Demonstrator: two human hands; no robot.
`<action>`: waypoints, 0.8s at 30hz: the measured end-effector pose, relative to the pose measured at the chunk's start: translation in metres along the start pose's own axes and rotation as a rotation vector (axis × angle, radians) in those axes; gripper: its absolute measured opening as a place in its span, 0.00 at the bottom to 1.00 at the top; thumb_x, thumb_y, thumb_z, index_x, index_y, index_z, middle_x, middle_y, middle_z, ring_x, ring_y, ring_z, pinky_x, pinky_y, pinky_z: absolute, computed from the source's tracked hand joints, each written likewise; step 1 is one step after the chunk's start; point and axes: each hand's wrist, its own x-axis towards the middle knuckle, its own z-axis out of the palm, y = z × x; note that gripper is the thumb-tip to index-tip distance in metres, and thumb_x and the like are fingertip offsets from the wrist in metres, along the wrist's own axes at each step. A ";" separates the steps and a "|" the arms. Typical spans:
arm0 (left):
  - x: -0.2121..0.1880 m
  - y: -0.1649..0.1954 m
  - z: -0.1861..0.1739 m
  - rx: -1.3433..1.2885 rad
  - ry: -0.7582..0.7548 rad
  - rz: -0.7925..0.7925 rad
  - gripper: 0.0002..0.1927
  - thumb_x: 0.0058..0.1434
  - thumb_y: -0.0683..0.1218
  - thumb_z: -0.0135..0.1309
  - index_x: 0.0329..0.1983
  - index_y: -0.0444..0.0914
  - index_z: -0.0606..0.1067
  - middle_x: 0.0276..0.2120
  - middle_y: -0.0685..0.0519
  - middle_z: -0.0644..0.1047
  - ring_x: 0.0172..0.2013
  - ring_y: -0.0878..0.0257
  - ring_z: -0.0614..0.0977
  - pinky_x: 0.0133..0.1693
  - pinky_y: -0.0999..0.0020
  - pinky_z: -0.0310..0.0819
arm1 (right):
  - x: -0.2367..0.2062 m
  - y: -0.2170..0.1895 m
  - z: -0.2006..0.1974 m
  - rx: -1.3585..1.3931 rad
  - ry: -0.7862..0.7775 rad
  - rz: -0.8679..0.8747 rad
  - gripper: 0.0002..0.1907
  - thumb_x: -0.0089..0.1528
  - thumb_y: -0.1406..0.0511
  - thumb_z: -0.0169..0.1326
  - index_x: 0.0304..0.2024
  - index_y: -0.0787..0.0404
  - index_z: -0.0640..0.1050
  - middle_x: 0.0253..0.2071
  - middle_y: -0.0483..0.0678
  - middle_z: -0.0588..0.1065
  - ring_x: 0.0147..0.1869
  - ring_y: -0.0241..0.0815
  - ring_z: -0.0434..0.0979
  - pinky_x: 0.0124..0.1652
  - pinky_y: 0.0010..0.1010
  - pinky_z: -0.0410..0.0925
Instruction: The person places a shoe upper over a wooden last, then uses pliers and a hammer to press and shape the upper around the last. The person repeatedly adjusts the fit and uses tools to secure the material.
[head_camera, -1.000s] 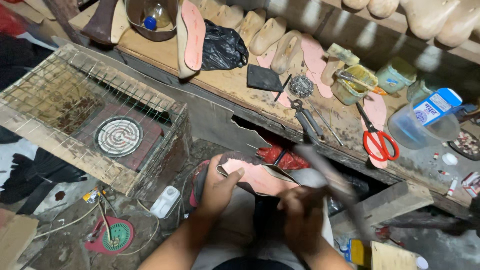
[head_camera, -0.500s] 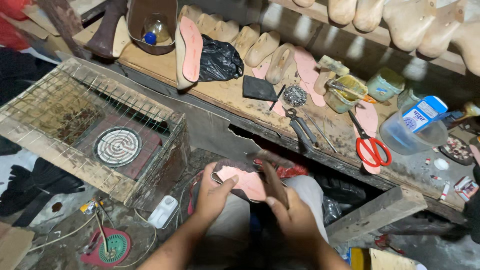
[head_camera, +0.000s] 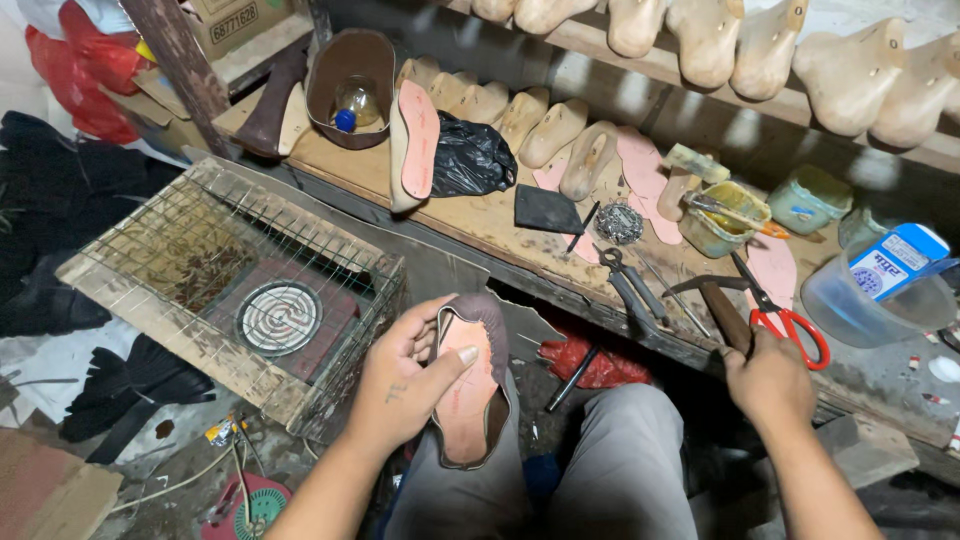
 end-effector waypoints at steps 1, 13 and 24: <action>0.000 -0.003 0.000 0.010 -0.009 -0.033 0.30 0.58 0.36 0.58 0.65 0.31 0.67 0.50 0.46 0.80 0.49 0.64 0.82 0.52 0.69 0.76 | 0.001 0.002 0.002 -0.010 0.006 0.000 0.34 0.61 0.51 0.59 0.66 0.58 0.74 0.58 0.65 0.73 0.59 0.65 0.75 0.55 0.54 0.70; 0.009 -0.044 0.025 -0.097 0.090 -0.052 0.18 0.61 0.37 0.59 0.54 0.27 0.73 0.47 0.44 0.81 0.46 0.65 0.82 0.49 0.71 0.77 | -0.076 -0.160 -0.075 1.000 -0.311 -0.576 0.29 0.58 0.61 0.61 0.61 0.63 0.74 0.54 0.54 0.75 0.54 0.46 0.77 0.53 0.30 0.68; -0.004 -0.039 0.032 0.223 0.129 0.150 0.13 0.67 0.41 0.49 0.48 0.29 0.80 0.50 0.43 0.82 0.53 0.55 0.83 0.56 0.64 0.74 | -0.101 -0.241 -0.059 1.243 -0.412 -0.285 0.19 0.58 0.65 0.59 0.51 0.65 0.75 0.42 0.49 0.79 0.44 0.35 0.76 0.44 0.28 0.71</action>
